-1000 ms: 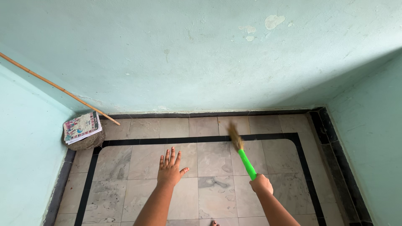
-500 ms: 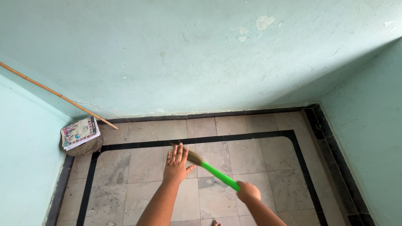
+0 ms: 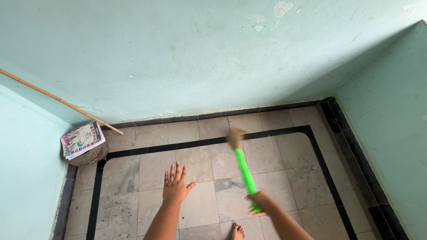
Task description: The person sweeps pieces of paper on a tiled floor into a pile using a handheld broom.
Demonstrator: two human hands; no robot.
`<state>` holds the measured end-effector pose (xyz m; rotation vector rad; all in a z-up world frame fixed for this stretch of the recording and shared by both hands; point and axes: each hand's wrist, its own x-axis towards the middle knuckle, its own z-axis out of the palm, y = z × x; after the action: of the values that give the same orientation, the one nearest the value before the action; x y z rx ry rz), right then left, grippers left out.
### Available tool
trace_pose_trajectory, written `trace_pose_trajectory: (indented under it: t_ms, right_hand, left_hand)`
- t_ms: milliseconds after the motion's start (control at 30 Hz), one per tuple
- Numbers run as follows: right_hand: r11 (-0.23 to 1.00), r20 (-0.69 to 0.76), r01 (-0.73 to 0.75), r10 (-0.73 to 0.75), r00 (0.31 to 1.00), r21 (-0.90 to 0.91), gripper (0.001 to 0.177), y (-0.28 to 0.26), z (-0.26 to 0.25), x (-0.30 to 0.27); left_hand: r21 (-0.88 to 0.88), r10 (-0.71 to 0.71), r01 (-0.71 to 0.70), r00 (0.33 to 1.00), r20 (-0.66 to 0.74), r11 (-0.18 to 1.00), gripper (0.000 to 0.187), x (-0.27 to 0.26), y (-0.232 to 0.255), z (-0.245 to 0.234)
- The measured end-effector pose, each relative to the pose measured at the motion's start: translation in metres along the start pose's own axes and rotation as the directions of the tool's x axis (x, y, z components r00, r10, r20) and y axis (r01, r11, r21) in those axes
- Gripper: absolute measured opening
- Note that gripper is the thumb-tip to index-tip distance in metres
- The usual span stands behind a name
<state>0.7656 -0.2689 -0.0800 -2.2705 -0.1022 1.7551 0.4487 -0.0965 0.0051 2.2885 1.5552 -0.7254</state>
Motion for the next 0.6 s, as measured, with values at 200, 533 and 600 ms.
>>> trace_pose_trajectory:
  t_ms: [200, 533, 600]
  right_hand:
    - [0.976, 0.136, 0.184, -0.168, 0.976, -0.12, 0.024, -0.004, 0.081, 0.025]
    - [0.944, -0.074, -0.017, -0.008, 0.997, -0.33, 0.02, -0.001, 0.046, 0.032]
    - [0.944, -0.177, -0.036, -0.024, 0.984, -0.329, 0.02, -0.001, 0.043, 0.025]
  left_hand:
    - [0.039, 0.014, -0.011, 0.997, -0.08, 0.999, 0.092, -0.011, -0.027, 0.013]
    - [0.068, -0.07, 0.07, 0.998, -0.01, 0.995, 0.09, -0.031, -0.056, 0.021]
    - [0.068, -0.073, 0.073, 0.997, -0.002, 0.995, 0.089, -0.035, -0.054, 0.021]
